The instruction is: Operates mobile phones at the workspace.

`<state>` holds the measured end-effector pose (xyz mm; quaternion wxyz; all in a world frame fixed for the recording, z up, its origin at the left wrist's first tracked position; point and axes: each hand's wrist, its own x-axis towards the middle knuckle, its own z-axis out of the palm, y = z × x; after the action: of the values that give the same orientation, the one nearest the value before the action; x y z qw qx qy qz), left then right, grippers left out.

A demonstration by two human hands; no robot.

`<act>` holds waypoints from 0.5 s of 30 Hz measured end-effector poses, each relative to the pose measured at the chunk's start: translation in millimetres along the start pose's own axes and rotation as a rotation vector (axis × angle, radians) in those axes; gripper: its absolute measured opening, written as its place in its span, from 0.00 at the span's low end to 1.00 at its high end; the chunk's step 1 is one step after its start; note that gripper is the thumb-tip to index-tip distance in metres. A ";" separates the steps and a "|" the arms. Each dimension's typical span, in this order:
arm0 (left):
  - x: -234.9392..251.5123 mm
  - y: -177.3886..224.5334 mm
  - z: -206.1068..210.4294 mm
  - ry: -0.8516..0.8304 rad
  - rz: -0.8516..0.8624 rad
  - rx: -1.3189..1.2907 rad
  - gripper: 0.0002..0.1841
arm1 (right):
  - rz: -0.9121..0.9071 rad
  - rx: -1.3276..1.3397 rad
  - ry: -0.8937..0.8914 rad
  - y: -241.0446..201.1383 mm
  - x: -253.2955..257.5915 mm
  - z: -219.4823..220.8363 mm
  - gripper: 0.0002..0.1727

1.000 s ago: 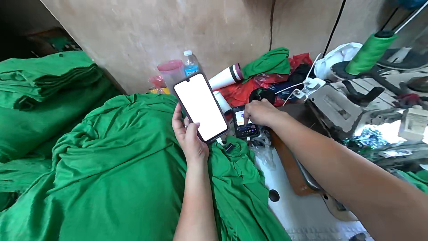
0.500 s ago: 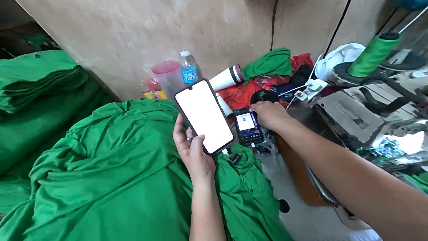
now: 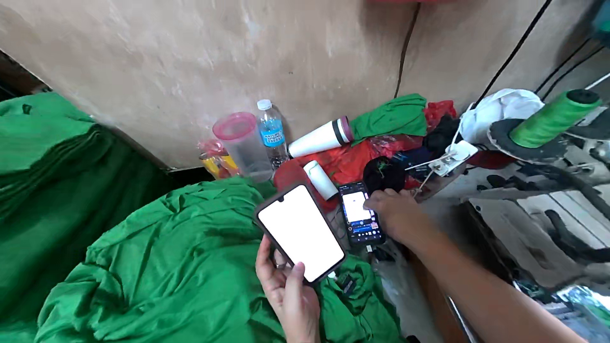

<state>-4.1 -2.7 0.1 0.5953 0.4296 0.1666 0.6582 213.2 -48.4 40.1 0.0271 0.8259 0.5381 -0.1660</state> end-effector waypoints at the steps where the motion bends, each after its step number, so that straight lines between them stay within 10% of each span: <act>1: -1.1 -0.4 0.1 0.003 0.000 -0.006 0.34 | -0.011 0.002 -0.008 0.2 0.1 0.1 0.25; 15: -3.0 -0.1 -2.7 -0.029 0.017 -0.057 0.32 | -0.011 0.001 0.052 0.6 0.2 1.5 0.24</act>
<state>-6.4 -4.6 -2.6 0.6040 0.4232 0.1355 0.6616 213.5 -48.9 38.5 0.0117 0.8271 0.5428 -0.1451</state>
